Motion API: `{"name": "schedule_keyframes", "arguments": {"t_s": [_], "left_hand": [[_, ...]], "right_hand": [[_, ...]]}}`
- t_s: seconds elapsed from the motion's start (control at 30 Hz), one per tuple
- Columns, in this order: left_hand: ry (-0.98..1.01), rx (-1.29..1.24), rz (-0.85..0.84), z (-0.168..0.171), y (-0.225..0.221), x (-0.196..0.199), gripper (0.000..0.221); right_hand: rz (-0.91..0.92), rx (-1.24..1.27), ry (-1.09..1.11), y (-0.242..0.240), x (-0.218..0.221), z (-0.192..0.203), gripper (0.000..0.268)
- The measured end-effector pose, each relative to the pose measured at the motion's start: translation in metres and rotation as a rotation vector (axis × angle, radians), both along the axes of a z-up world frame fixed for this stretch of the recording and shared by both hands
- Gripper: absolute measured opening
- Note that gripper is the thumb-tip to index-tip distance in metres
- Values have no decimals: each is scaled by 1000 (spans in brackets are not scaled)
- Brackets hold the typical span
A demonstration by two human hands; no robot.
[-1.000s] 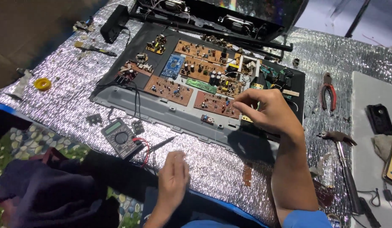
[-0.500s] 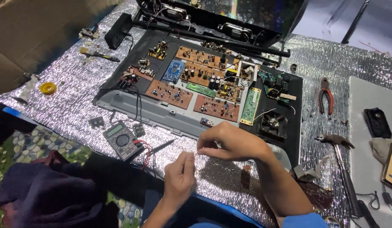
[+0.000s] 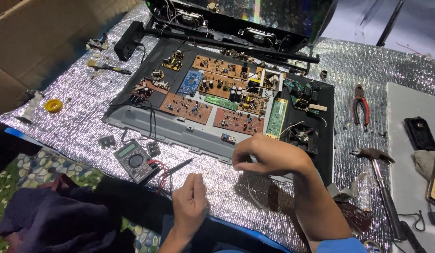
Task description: Securing internal wire connections and ribbon cables inside a disassembled television.
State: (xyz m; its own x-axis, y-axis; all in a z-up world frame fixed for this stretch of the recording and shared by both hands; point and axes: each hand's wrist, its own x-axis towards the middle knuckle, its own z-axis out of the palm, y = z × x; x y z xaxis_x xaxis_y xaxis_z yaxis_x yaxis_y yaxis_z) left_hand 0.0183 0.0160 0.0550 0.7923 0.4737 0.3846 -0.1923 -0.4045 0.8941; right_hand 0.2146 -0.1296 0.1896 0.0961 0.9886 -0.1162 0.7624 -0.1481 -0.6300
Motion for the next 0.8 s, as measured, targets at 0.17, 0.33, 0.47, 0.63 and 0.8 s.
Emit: {"name": "schedule_keyframes", "arguments": {"t_s": [0.17,0.33,0.47,0.63,0.8], "left_hand": [[-63,92,47,-6,11,-12,35],[-149,268,168,-27,27,-39,38],[-17,278,298,-44,30,-62,42],[572,208,418,-136,37,-84,42],[625,51,405,-169,5,-105,42]], "right_hand": [[-102,85,-78,-16,20,1,14],[-281,199,-180,-37,35,20,15],[-684,130,-152,-45,36,29,12],[-1018,220,-204,-41,30,35,12],[-1116,242,-193,-36,21,40,12]]}}
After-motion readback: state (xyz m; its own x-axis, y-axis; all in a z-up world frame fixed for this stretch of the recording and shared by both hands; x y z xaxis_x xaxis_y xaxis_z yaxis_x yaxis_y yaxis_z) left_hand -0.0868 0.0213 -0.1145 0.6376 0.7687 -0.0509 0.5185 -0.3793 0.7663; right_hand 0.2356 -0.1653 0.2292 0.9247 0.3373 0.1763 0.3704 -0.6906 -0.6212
